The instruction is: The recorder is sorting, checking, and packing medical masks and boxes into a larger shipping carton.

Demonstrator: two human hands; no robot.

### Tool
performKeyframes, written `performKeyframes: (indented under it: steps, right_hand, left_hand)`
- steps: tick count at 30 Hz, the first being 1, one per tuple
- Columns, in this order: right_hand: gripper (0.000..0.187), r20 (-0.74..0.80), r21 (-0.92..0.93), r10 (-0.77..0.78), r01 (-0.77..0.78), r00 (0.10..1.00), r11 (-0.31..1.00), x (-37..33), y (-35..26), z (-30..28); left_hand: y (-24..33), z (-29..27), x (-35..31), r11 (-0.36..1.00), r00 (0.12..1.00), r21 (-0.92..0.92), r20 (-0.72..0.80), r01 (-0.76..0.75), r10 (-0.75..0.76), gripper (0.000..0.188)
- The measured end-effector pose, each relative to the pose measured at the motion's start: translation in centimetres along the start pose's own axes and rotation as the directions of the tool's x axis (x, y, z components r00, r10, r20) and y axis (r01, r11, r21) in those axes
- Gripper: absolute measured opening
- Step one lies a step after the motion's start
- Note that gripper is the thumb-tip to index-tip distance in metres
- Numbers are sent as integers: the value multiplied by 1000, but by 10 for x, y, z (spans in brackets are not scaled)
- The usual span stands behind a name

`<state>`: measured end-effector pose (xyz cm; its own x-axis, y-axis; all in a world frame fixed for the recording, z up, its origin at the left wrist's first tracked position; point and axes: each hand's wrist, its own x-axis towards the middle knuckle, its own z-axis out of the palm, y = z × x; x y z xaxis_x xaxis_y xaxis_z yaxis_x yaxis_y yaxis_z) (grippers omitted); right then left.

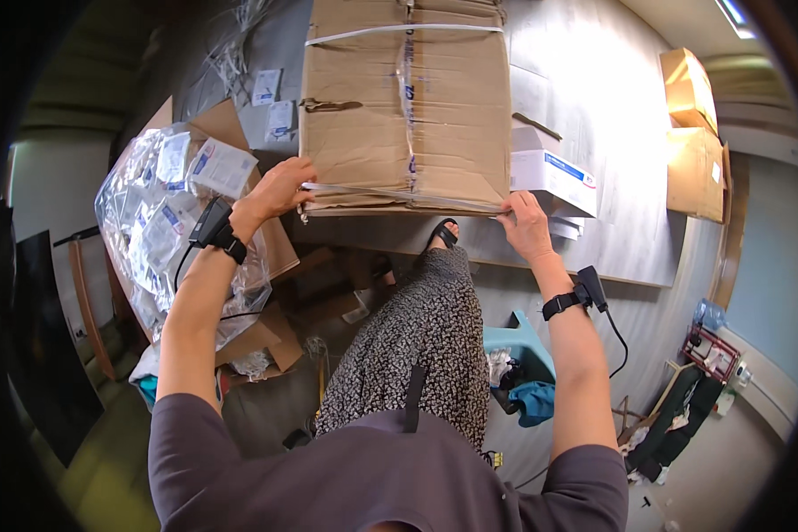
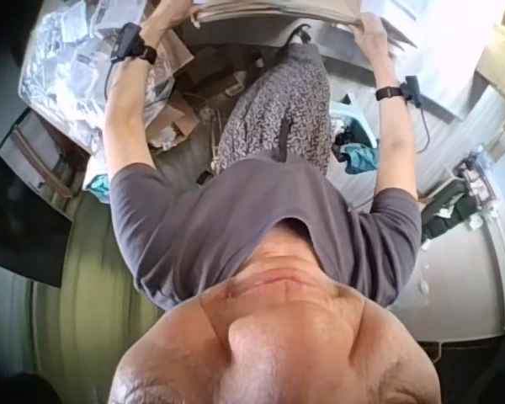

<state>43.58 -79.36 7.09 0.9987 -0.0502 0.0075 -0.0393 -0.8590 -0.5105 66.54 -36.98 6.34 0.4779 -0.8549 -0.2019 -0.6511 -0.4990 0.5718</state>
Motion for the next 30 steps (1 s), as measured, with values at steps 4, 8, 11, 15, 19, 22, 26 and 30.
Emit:
performKeyframes:
  steps: [4, 8, 11, 15, 19, 22, 26, 30]
  right_hand:
    - [34, 22, 49, -2, 1, 1000, 999, 1, 10, -9]
    - [37, 139, 40, -22, 17, 990, 999, 12, 20, -17]
    - [37, 142, 93, -9, -4, 990, 996, 11, 27, -12]
    - [33, 101, 368, 130, -159, 986, 916, 6, 42, -2]
    - [31, 134, 439, 198, -237, 971, 867, 3, 55, 3]
    - [28, 15, 464, 189, -175, 982, 868, -5, 56, 10]
    - [22, -156, 399, 237, -158, 959, 903, -24, 22, 29]
    - [27, 81, 437, 242, -253, 967, 863, -92, -37, 92]
  left_hand:
    - [7, -7, 1, 999, 999, -31, 38, -38, 39, 45]
    - [5, -9, -3, 999, 1000, -50, 6, 11, -11, 52]
    - [6, -8, -1, 997, 1000, -74, 7, 27, -27, 51]
    - [10, -13, 5, 991, 993, -91, 85, 94, -86, 53]
    - [17, -19, 13, 997, 992, -60, 114, 52, -45, 59]
    - [20, -18, 18, 999, 992, -23, 118, 43, -40, 62]
    - [24, -23, 19, 995, 983, 23, 153, 101, -103, 60]
    - [25, -26, 15, 996, 988, 46, 132, 77, -83, 50]
